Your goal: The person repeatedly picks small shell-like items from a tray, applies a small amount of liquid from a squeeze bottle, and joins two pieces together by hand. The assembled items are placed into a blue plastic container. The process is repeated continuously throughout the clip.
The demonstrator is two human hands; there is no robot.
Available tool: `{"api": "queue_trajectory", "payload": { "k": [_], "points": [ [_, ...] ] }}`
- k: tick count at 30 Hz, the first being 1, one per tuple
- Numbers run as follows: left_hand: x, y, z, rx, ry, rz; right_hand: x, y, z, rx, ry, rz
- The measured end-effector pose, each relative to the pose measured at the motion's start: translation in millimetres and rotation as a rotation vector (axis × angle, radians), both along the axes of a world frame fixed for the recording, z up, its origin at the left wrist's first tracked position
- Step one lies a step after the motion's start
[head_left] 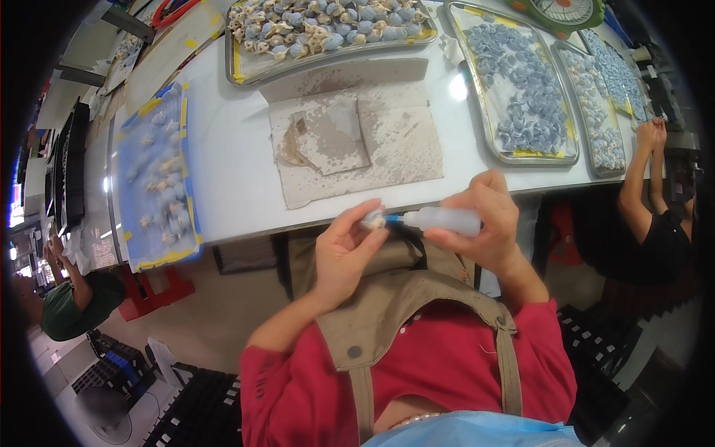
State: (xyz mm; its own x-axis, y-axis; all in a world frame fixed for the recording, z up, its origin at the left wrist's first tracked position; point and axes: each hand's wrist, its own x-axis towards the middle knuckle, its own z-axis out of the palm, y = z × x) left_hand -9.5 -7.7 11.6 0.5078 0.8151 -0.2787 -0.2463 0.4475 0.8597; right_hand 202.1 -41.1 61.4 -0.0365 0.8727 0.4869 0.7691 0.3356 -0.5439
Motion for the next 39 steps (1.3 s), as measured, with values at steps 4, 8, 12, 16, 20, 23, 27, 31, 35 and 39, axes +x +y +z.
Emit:
{"api": "queue_trajectory", "payload": {
  "k": [4,8,12,16,20,23,27,31,35,39],
  "points": [
    [1.2,0.2,1.1,0.024,0.000,0.007,-0.1,1.5,-1.4,0.011,-0.001,0.008],
    [1.1,0.8,2.3,0.009,0.011,0.007,1.2,1.8,-0.8,0.002,-0.001,-0.009],
    [0.5,1.5,1.8,-0.051,-0.016,0.024,2.1,0.4,-1.2,0.002,0.028,-0.028],
    [1.8,1.9,4.0,-0.099,-0.017,0.042,3.5,-0.3,-2.7,-0.007,0.030,-0.040],
    [1.3,2.1,4.2,-0.096,-0.002,0.038,3.3,0.2,-2.0,-0.007,0.006,-0.046],
    [1.0,2.3,4.4,-0.101,0.000,0.033,2.6,0.6,-5.2,-0.008,0.022,-0.060],
    [0.9,2.1,5.3,-0.113,-0.001,0.035,1.7,1.4,-6.3,-0.002,0.030,-0.054],
    [-1.0,2.1,3.7,-0.104,0.022,0.044,1.6,1.2,-7.8,-0.020,0.032,-0.054],
    [-2.1,3.8,5.2,-0.121,0.017,0.048,4.7,0.0,-7.6,-0.090,0.126,-0.059],
    [-2.8,6.1,3.1,-0.153,-0.048,0.052,8.7,16.5,-29.8,-0.100,0.361,-0.177]
  ]
}}
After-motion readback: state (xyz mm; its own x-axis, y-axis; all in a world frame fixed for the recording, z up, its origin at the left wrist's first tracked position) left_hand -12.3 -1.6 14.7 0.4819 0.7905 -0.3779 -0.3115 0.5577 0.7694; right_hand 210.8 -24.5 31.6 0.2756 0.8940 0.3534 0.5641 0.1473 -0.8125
